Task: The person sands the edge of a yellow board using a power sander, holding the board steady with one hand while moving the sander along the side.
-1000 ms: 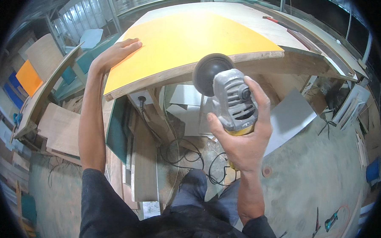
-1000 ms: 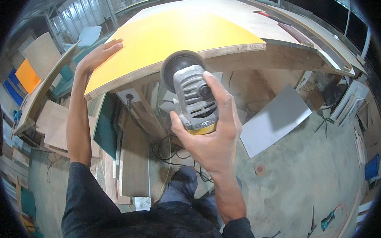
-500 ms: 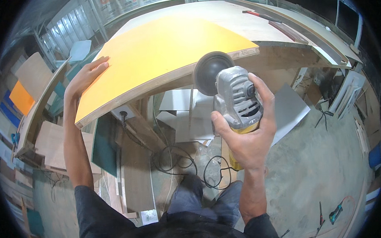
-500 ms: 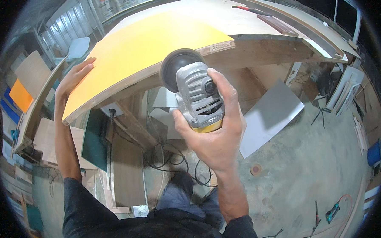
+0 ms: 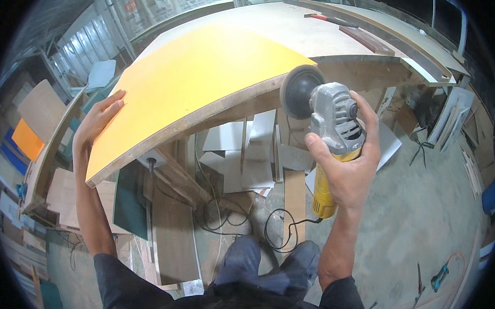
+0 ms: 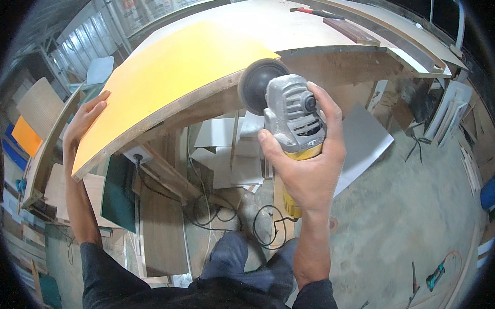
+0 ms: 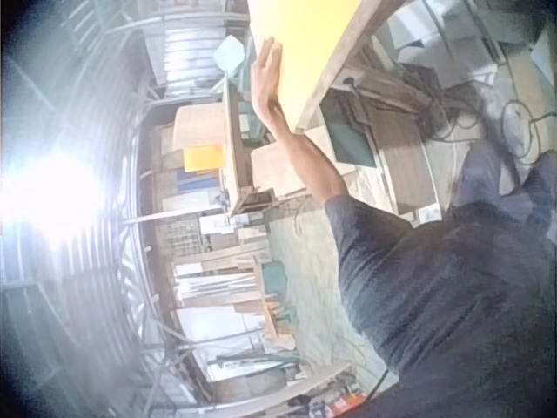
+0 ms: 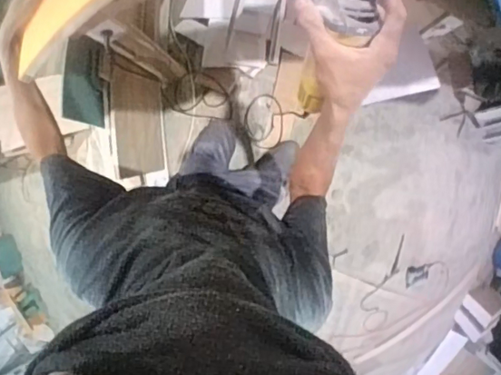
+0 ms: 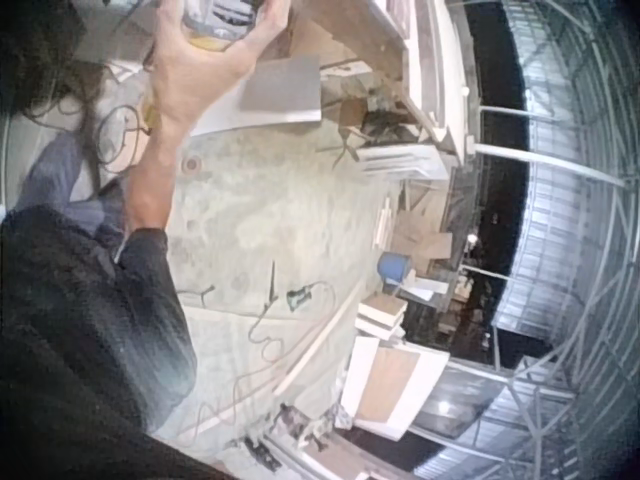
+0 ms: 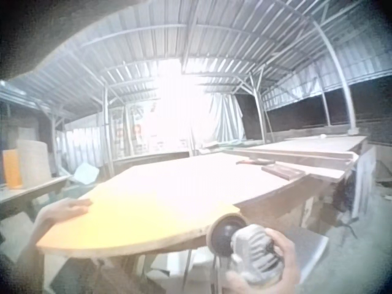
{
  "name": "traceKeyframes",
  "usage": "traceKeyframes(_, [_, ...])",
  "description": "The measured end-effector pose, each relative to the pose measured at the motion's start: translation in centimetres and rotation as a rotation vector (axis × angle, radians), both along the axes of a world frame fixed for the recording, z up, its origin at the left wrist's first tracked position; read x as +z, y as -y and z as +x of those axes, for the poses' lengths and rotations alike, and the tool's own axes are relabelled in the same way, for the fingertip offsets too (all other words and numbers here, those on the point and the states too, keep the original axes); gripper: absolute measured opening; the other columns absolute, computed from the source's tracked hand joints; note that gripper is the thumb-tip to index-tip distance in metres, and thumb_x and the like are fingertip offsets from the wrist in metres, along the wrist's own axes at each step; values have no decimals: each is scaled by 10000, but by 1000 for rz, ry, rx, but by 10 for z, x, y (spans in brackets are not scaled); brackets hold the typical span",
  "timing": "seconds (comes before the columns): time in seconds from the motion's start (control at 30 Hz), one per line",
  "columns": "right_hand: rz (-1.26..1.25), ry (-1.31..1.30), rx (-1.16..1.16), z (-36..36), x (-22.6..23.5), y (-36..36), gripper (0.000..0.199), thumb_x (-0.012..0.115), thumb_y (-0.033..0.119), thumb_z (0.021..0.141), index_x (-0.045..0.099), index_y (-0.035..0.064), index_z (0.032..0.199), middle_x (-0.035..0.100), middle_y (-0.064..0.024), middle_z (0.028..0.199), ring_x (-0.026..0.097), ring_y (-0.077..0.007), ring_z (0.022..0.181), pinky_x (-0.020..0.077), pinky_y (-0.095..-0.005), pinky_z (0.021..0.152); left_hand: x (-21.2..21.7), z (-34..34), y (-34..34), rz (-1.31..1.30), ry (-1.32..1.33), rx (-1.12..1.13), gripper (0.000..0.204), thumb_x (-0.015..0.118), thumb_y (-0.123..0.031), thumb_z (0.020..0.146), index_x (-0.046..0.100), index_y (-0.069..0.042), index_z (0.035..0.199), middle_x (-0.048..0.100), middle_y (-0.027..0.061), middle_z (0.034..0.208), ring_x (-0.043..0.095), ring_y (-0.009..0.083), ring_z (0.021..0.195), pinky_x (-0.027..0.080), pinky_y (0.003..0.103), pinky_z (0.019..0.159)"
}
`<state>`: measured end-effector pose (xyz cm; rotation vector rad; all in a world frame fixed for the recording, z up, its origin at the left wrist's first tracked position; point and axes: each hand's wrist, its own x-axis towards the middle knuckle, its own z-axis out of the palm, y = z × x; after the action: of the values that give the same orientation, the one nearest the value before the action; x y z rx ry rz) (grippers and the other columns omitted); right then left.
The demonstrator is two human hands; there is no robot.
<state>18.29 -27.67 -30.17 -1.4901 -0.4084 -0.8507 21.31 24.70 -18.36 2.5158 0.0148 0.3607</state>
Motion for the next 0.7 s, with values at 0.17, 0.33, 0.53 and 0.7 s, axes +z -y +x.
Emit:
traceKeyframes(0.17, [2,-9,-64,10,5,18,769,903,141,760,562,74,1446,600,-129,1316,630,-227,1192,523,-362,1024,-1,-1,5,-56,4,7,783,638,-542,1031,530,65,1512,517,233,1585,492,338,1464,360,405,1208])
traceKeyframes(0.33, [0,-44,-181,0,5,29,753,876,154,770,564,77,1450,598,-115,1298,637,-229,1159,534,-373,1009,2,-2,2,55,23,-35,739,625,-516,1040,548,57,1501,521,232,1583,504,315,1451,366,406,1205])
traceKeyframes(0.53, [-50,10,55,-54,17,-38,815,879,132,754,524,80,1486,590,-144,1344,655,-256,1182,562,-382,1024,-1,1,0,300,40,70,777,522,-632,1037,548,-25,1522,560,196,1549,536,319,1426,369,441,1197])
traceKeyframes(0.7, [-170,192,122,-78,3,-113,823,886,138,751,543,90,1498,619,-180,1290,677,-294,1150,581,-415,977,12,6,14,367,-66,12,808,458,-719,1033,575,-50,1471,600,187,1491,549,269,1394,382,424,1169])
